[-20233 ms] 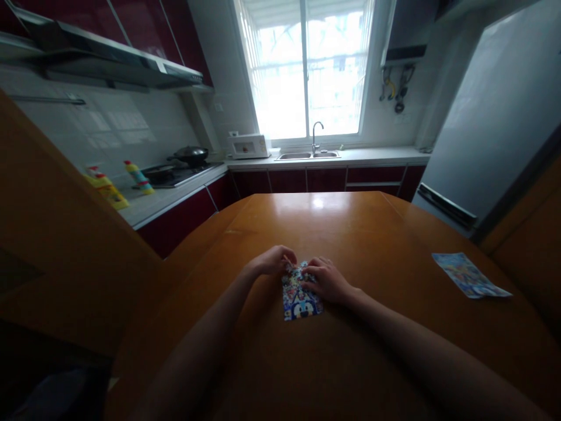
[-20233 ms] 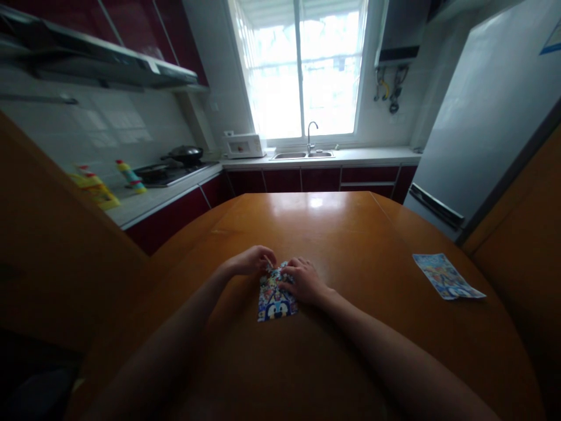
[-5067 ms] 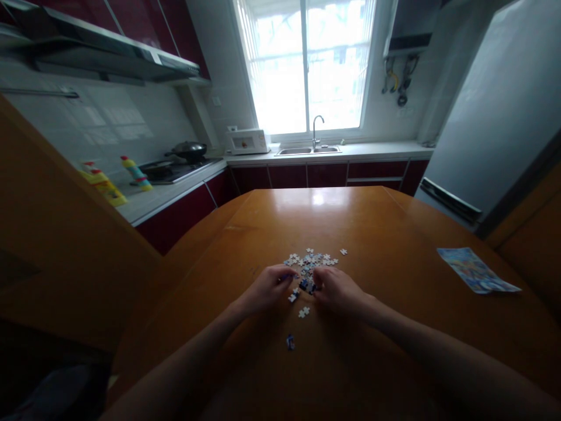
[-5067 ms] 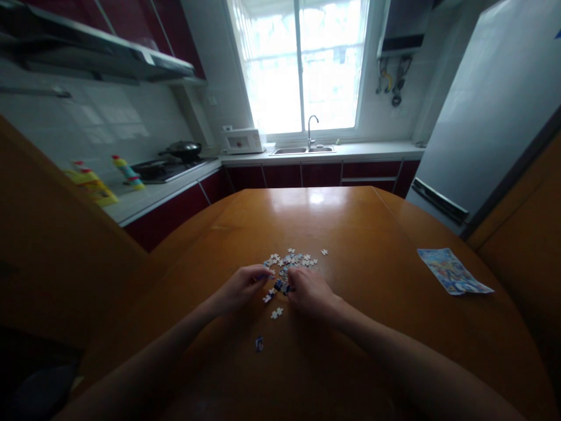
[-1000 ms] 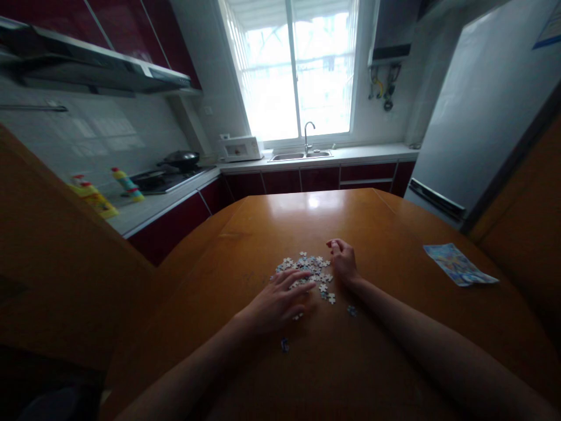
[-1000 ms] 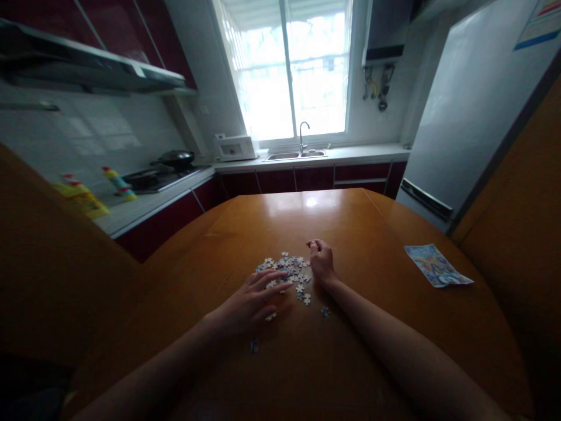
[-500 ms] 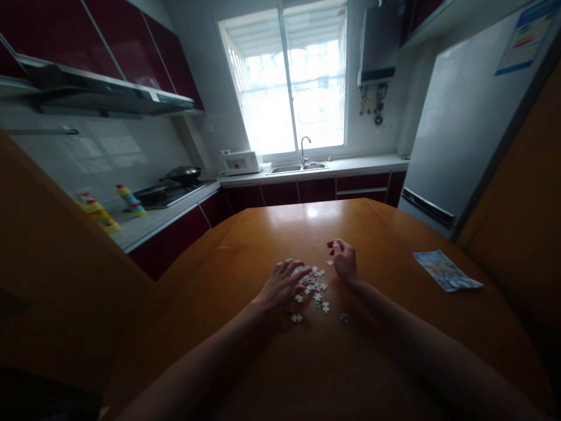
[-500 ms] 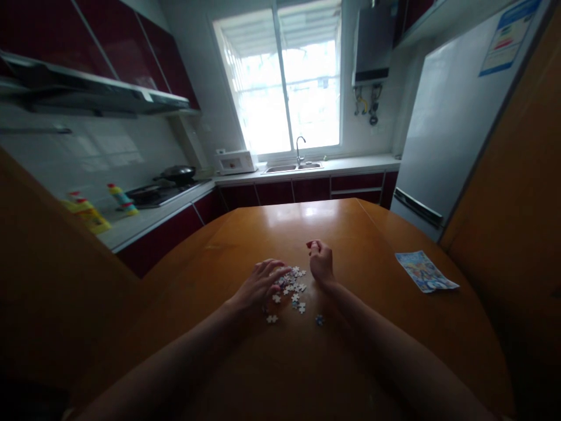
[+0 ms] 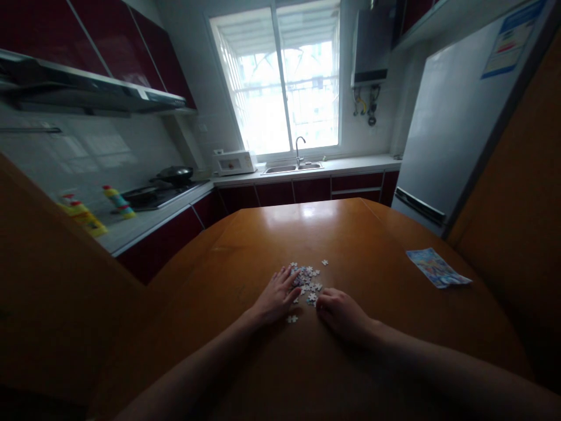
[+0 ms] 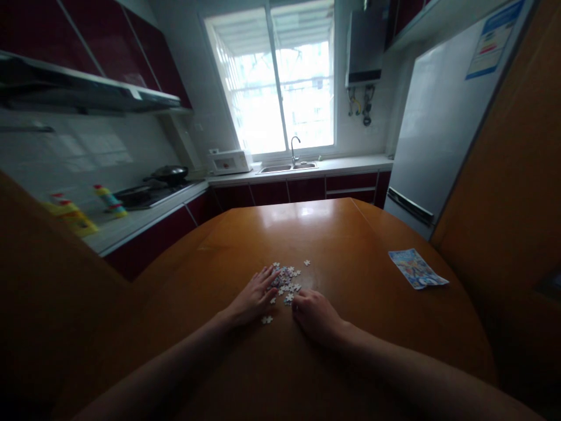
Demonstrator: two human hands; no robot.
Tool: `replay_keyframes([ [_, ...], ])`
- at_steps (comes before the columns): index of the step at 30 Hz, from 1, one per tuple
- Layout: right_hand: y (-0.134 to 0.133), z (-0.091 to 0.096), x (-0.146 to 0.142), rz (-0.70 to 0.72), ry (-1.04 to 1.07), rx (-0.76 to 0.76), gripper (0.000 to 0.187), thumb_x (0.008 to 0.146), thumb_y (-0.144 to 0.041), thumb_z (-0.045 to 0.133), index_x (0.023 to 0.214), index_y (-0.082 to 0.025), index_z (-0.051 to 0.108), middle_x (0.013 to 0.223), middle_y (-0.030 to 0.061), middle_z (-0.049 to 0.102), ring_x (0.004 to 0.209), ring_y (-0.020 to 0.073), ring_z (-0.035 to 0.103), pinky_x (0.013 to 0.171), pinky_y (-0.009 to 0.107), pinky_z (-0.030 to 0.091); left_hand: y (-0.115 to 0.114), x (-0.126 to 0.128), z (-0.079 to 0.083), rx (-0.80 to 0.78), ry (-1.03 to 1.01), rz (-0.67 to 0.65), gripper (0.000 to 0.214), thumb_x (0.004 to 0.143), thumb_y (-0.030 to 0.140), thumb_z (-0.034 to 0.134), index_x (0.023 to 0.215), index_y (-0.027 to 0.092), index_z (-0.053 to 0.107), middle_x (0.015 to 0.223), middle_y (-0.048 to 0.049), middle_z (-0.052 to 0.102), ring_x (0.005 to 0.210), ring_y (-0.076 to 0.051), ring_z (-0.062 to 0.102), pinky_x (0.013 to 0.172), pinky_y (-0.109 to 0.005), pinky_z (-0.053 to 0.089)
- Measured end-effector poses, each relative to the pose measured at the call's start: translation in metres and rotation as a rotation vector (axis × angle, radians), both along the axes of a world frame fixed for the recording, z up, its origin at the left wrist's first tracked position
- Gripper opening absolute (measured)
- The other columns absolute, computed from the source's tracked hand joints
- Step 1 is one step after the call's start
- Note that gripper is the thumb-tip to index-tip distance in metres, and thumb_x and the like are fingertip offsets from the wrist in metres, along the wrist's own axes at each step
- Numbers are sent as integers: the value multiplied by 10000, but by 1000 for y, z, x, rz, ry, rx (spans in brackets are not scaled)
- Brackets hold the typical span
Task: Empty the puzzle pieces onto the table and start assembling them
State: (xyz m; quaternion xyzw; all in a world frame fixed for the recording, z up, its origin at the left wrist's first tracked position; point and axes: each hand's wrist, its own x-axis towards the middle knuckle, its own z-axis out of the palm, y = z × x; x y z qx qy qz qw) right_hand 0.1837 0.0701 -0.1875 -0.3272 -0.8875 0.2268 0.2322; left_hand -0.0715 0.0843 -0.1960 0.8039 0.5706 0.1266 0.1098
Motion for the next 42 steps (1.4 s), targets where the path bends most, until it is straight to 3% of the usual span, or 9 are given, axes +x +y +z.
replay_keyframes([
  [4,38,3,-18,-112,46,22,236,953,-198,465,908,-179,697,951,88,700,903,191,627,820,280,461,-20,19,6,29,-6,-37,744,989,638,334,1584,199,251,1660,-122,147,1542,-304,62,1243,-516,192],
  [8,74,1,-15,-335,-69,21,437,1007,-275,368,1320,-72,596,1404,225,561,1327,280,490,1113,420,337,-34,26,5,95,33,-33,834,952,661,417,1590,160,221,1660,-143,122,1541,-322,25,1249,-528,175],
  [14,40,-7,-24,-20,-112,-34,597,1024,-413,335,1476,-42,454,1565,199,373,1496,269,272,1236,467,106,-19,17,1,75,-29,-38,858,942,666,439,1586,142,221,1652,-156,143,1539,-316,70,1249,-523,186],
  [17,26,-4,-27,17,31,-96,596,1032,-412,289,1485,-60,450,1554,180,395,1481,244,312,1238,451,133,10,2,7,32,-111,-62,753,996,619,335,1583,157,234,1638,-131,228,1528,-259,190,1248,-460,225],
  [23,57,-7,-12,-267,248,-252,562,1000,-413,343,1418,-99,551,1491,162,501,1419,254,422,1200,460,259,54,0,10,-23,-74,-20,755,1003,642,228,1545,128,337,1614,-157,279,1524,-274,197,1244,-497,179],
  [26,70,-13,-3,-343,251,-277,559,988,-394,351,1395,-78,566,1463,178,532,1393,252,455,1186,447,287,44,16,7,-59,-13,-84,714,1004,644,246,1530,179,378,1619,-148,263,1527,-289,174,1231,-547,161],
  [31,71,-18,-4,-305,272,-253,575,982,-410,356,1390,-61,564,1458,194,533,1382,250,472,1181,424,303,12,30,13,-55,-52,-245,700,1009,623,277,1538,176,373,1632,-108,244,1523,-243,210,1252,-426,207],
  [36,58,-16,-40,-247,154,-203,589,986,-390,363,1422,-29,523,1537,204,427,1458,270,355,1211,423,230,9,2,17,116,-236,-4,633,1036,519,239,1493,131,440,1571,-116,387,1485,-230,319,1244,-443,259],
  [42,23,-14,-95,-408,-28,-189,693,971,-470,409,1484,-5,433,1615,226,238,1521,362,138,1216,517,107,-5,-50,19,253,-381,216,604,1015,528,288,1443,159,503,1522,-96,470,1436,-234,412,1219,-448,311],
])
